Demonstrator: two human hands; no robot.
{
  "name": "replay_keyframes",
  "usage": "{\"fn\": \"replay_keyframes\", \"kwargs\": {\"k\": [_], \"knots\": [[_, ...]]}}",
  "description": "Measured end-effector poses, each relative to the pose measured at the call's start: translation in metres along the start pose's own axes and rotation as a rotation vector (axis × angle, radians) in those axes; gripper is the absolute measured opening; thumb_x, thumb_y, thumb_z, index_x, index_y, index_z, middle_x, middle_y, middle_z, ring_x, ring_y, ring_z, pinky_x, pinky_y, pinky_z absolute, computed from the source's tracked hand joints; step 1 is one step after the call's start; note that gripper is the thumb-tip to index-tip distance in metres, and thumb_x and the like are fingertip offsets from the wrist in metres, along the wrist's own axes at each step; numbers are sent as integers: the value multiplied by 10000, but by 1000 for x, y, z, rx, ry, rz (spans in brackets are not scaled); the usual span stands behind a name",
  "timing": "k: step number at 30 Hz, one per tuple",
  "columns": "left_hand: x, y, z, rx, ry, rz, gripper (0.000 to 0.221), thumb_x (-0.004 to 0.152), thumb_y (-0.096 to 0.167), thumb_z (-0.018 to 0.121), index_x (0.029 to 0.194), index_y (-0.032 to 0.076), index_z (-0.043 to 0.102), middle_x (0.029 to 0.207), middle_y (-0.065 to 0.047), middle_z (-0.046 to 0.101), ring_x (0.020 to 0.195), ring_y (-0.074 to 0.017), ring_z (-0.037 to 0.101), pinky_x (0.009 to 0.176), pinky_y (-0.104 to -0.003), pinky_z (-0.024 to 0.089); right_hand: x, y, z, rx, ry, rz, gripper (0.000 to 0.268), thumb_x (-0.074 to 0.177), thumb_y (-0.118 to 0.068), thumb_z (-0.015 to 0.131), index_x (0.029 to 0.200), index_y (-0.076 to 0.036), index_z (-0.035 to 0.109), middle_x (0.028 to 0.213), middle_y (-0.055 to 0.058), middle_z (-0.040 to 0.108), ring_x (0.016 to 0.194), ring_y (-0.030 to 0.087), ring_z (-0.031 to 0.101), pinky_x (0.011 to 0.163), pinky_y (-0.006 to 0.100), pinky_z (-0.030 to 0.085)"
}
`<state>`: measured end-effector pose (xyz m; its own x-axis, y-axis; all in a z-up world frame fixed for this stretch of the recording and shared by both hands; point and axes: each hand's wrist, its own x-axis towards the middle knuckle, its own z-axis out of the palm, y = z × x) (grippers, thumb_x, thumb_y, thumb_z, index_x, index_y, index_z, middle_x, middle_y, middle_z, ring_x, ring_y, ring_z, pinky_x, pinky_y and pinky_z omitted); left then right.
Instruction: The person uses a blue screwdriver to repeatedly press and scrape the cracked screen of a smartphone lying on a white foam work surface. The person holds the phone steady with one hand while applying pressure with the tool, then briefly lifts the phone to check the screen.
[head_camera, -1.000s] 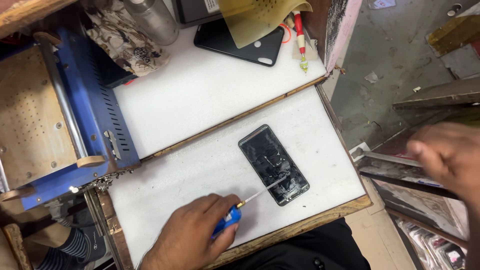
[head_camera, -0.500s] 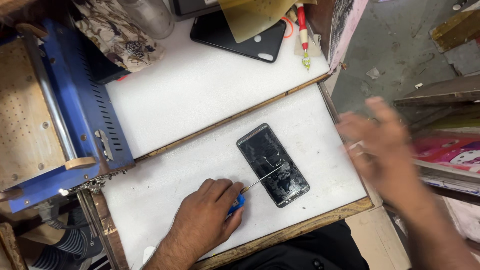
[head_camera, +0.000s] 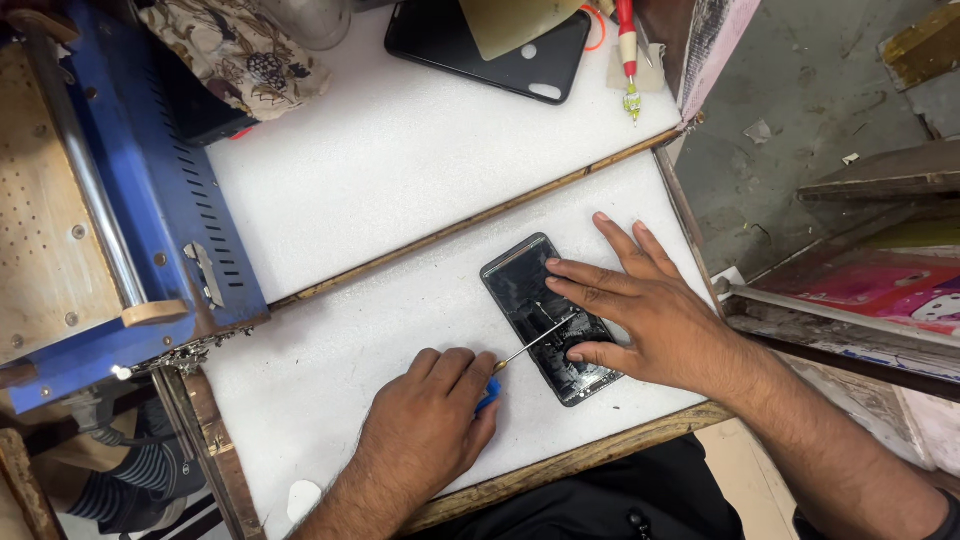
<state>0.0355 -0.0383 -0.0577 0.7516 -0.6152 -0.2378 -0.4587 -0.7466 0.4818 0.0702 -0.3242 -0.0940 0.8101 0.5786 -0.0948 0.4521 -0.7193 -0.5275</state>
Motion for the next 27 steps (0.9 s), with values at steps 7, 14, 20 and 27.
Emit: {"fn": "replay_keyframes", "kwargs": {"k": [7, 14, 20, 27], "knots": [[0, 2, 2, 21, -35, -35, 473, 889, 273, 761, 1269, 24, 633, 1112, -145, 651, 977, -237, 655, 695, -334, 628, -1, 3, 4, -16, -1, 8, 771, 744, -541, 793, 1410, -223, 570, 1550, -1, 459, 1532, 332, 133, 1226, 619, 45], [0, 2, 2, 24, -25, -46, 475, 894, 279, 749, 1278, 27, 629, 1109, -145, 647, 980, -240, 655, 692, -341, 627, 0, 2, 2, -9, 5, 12, 765, 746, -549, 786, 1407, -227, 573, 1547, -9, 468, 1537, 321, 143, 1235, 618, 47], [1, -3, 1, 40, -21, -33, 475, 893, 278, 751, 1277, 28, 627, 1110, -145, 647, 955, -238, 653, 683, -341, 625, 1, 1, 2, 2, -3, 19, 778, 751, -559, 782, 1419, -225, 563, 1551, -11, 468, 1536, 317, 143, 1230, 618, 41], [1, -6, 0, 32, -12, 22, 477, 877, 266, 770, 1267, 26, 634, 1110, -145, 655, 930, -240, 650, 675, -343, 621, 2, 2, 2, 3, -2, 17, 778, 756, -560, 776, 1425, -227, 556, 1554, -12, 464, 1535, 313, 148, 1233, 618, 49]]}}
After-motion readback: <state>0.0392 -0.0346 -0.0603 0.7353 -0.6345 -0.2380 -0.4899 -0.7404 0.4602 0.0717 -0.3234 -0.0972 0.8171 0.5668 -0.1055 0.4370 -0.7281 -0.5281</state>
